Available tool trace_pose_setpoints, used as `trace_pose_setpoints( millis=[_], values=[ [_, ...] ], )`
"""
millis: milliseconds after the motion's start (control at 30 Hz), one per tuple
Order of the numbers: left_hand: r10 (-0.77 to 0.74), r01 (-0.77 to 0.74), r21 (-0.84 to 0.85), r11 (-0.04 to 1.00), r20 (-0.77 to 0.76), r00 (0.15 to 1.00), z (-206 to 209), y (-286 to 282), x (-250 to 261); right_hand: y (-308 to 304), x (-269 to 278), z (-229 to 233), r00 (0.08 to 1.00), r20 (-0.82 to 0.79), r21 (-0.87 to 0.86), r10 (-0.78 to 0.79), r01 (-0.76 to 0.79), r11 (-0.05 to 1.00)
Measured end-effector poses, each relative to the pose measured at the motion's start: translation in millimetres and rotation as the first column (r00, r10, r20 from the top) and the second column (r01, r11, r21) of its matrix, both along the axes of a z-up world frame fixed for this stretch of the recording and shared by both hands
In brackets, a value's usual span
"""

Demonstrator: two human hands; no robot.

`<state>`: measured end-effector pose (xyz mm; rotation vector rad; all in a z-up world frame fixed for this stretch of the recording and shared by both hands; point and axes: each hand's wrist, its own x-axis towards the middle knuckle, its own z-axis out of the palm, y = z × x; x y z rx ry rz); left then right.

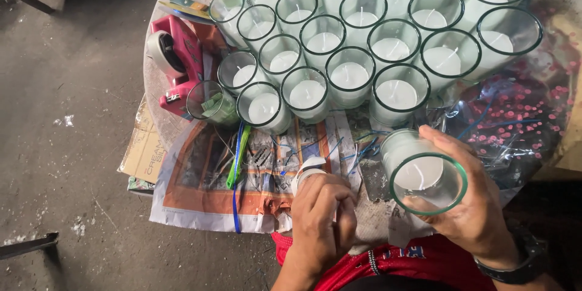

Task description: Applying small circular labels to the sides of glass candle jars at a workstation.

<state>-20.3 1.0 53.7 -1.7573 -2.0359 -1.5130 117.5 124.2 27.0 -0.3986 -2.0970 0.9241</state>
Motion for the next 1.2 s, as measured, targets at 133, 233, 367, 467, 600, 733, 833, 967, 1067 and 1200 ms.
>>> trace_pose_setpoints(
  millis=[133,233,367,467,600,733,833,967,1067,1200],
  values=[
    [-0.033,0.033,-0.002,0.999,-0.024,0.999,-15.1,0.3,7.6,0.4,3.7,-1.6,0.995,0.094,0.01,0.029,-0.03,0.999],
    [-0.068,0.067,-0.023,0.997,-0.025,0.997,-12.7,2.7,10.6,-2.3,6.1,-6.3,0.989,0.139,0.016,0.045,-0.048,0.999],
    [-0.101,0.101,-0.018,0.995,-0.001,0.995,-6.6,6.3,12.5,-5.9,6.1,-10.1,0.986,0.161,-0.002,0.039,-0.039,0.999],
    [-0.077,0.075,0.045,0.996,0.025,0.997,-5.7,10.1,12.4,-7.1,5.7,-14.9,0.983,0.178,-0.052,0.038,-0.03,0.998],
    [-0.051,0.05,0.011,0.999,0.035,0.998,0.5,9.1,8.6,-10.4,1.8,-13.7,0.985,0.173,-0.072,0.027,-0.015,0.997],
    [-0.12,0.12,-0.07,0.99,0.005,0.993,1.0,10.6,9.5,-9.8,-0.3,-20.0,0.981,0.193,-0.094,0.008,0.011,0.996],
    [-0.151,0.148,-0.126,0.981,-0.014,0.988,-4.1,14.0,13.3,-8.8,1.0,-19.9,0.987,0.143,-0.104,0.068,-0.054,0.993],
    [-0.17,0.167,-0.117,0.979,-0.017,0.985,-6.3,19.3,16.3,-8.8,1.7,-17.3,0.992,0.102,-0.015,0.076,-0.075,0.997],
    [-0.153,0.15,-0.101,0.983,-0.023,0.988,-7.2,16.6,18.3,-8.2,3.3,-21.3,0.99,0.135,0.079,0.041,-0.052,0.996],
    [-0.124,0.12,-0.115,0.986,-0.027,0.992,-14.5,11.9,20.1,-13.3,-1.4,-23.7,0.991,0.121,0.181,-0.048,0.025,0.983]
  ],
)
